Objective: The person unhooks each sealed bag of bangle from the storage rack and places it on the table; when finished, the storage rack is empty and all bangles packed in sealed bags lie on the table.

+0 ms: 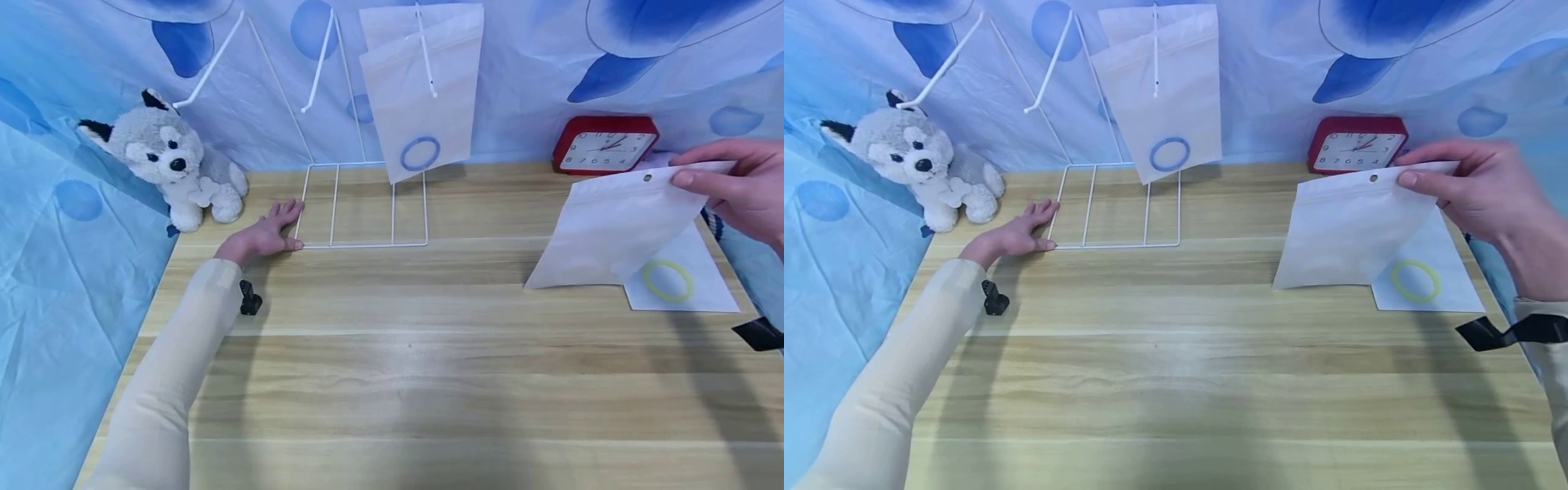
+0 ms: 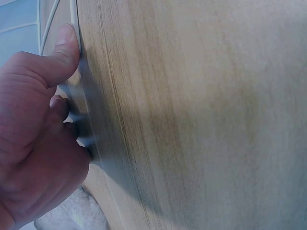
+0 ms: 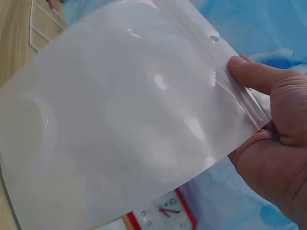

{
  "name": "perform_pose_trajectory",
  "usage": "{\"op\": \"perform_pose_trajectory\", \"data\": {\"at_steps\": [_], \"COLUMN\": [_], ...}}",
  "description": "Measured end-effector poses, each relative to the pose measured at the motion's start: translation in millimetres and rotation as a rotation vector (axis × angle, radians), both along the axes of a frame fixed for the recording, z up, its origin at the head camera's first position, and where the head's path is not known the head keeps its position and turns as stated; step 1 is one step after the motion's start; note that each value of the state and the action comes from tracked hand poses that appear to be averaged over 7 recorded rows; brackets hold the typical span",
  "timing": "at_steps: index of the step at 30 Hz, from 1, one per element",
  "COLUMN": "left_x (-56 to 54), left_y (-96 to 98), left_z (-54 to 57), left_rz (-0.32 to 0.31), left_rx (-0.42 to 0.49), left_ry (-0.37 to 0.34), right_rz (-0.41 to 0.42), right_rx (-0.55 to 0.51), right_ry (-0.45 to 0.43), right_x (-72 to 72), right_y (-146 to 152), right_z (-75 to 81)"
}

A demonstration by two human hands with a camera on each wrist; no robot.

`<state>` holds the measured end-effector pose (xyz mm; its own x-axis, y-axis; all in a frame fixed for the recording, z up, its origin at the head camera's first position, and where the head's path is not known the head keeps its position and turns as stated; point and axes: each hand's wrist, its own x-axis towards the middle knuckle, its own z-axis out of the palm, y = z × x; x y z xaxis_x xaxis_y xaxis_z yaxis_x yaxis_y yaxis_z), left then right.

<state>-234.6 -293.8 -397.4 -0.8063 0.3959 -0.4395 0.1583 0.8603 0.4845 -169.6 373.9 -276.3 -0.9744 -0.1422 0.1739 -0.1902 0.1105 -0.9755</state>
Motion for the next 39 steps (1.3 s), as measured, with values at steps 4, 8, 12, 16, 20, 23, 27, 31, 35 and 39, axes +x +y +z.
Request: {"op": "perform_pose_trajectory", "data": {"at_steps": [4,8,12,16,20,23,27,31,35,39], "left_x": [-3.1,-4.7,-6.7,-8.7,-7.5,-4.9,-1.7,0.6,3.2,3.8], "left_y": [-0.6,-0.7,-0.4,-1.0,-1.7,-1.3,-0.8,-0.7,-1.3,-0.1], "left_z": [0.2,-0.3,-0.5,0.6,2.9,3.6,3.1,2.5,1.3,-0.4], "left_rz": [-0.002,0.000,-0.003,-0.009,-0.011,-0.004,0.007,0.011,0.012,0.009], "left_rx": [0.010,0.025,0.053,0.065,0.050,0.043,0.033,0.046,0.054,0.047], "left_ry": [0.000,0.003,0.009,0.017,0.026,0.020,0.008,0.013,0.021,0.017], "right_rz": [-0.050,-0.158,-0.198,-0.172,-0.143,-0.134,-0.137,-0.154,-0.159,-0.144], "right_rx": [0.054,0.234,0.362,0.420,0.466,0.510,0.519,0.516,0.505,0.555], "right_ry": [-0.048,-0.166,-0.252,-0.270,-0.307,-0.316,-0.302,-0.337,-0.334,-0.291], "right_x": [-12.5,-28.9,-47.0,-66.0,-80.4,-85.2,-86.1,-84.5,-85.7,-88.2], "right_y": [0.2,-1.7,-4.0,-8.6,-15.2,-19.5,-21.9,-21.6,-23.4,-24.9], "right_z": [-2.8,0.0,-0.7,-8.1,-20.9,-34.1,-52.0,-65.5,-76.4,-83.0]}}
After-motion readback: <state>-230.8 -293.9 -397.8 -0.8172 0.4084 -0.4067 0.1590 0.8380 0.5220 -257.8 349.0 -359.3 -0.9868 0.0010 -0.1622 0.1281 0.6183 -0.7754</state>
